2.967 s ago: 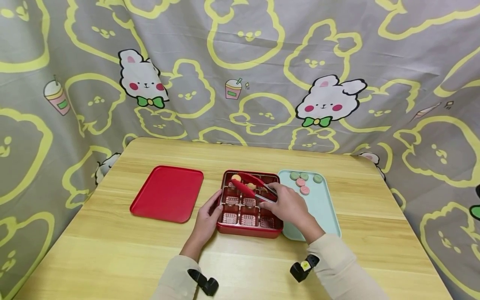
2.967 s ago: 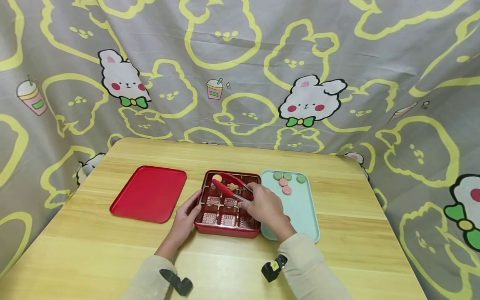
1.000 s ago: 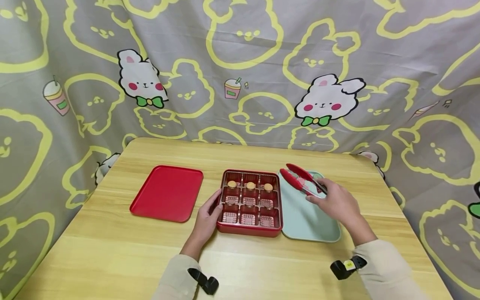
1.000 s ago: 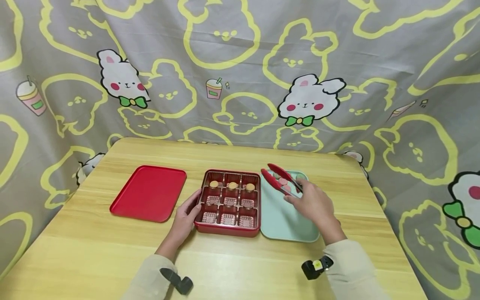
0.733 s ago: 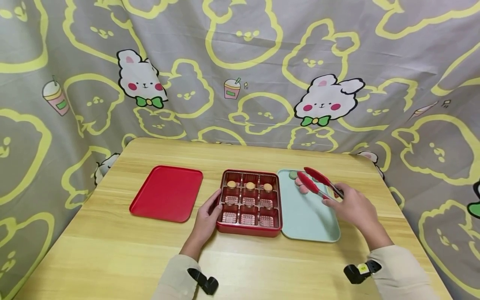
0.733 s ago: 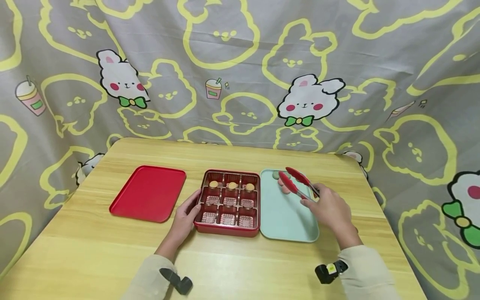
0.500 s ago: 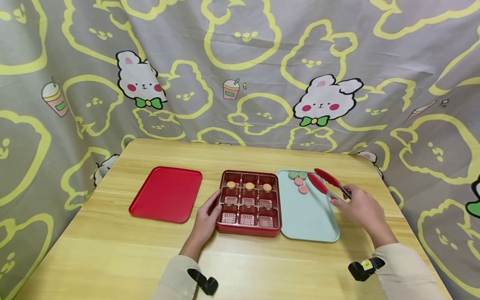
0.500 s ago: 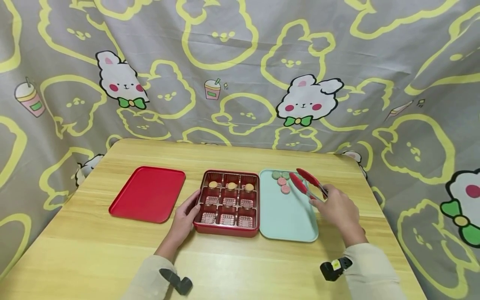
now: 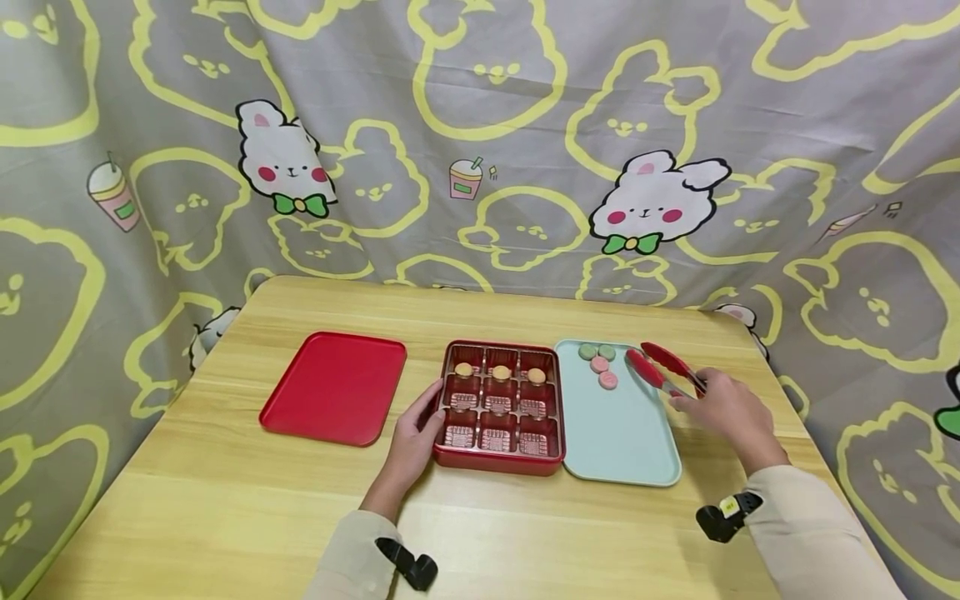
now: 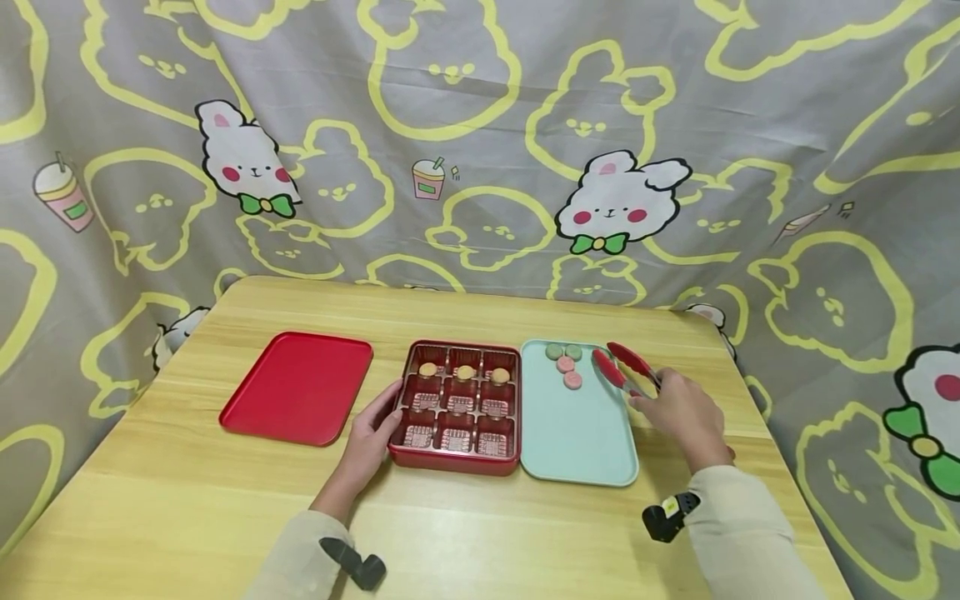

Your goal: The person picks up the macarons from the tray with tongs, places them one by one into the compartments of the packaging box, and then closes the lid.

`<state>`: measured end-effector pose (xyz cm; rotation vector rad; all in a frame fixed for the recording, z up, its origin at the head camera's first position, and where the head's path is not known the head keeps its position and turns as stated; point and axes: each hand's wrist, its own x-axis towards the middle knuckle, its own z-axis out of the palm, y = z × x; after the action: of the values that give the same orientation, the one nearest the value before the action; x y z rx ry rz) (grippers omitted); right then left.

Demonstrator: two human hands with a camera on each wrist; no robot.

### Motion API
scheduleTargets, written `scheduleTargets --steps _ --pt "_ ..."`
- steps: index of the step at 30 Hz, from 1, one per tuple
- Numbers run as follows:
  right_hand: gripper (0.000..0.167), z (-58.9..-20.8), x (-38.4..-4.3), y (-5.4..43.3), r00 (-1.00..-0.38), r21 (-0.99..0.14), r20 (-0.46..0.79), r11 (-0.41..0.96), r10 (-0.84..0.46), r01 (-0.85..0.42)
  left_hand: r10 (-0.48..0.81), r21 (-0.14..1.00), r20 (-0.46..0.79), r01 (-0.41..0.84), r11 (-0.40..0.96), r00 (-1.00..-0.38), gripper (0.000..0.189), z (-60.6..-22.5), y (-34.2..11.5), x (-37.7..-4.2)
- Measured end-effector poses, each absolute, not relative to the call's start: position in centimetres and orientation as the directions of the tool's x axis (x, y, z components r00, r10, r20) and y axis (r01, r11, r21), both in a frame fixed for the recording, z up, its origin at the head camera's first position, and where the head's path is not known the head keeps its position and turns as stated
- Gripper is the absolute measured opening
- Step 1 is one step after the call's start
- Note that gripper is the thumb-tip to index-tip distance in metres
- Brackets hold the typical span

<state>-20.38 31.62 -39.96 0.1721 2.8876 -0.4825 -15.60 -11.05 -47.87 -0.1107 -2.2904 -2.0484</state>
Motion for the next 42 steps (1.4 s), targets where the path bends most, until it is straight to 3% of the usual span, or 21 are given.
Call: scheduleTargets --steps 22,42 --pt "0.07 -40.0 -20.9 30.8 -0.959 -0.297 -0.269 0.939 0.092 0.173 0.008 0.985 0.11 0.111 0.132 -0.994 0.048 -47.8 -11.0 -15.6" --pt "0.069 -37.9 -18.1 27.8 -0.998 -0.307 -0.054 0.951 -0.043 -0.025 0.003 0.985 0.113 0.112 0.134 -0.994 0.048 -47.8 -11.0 -15.6"
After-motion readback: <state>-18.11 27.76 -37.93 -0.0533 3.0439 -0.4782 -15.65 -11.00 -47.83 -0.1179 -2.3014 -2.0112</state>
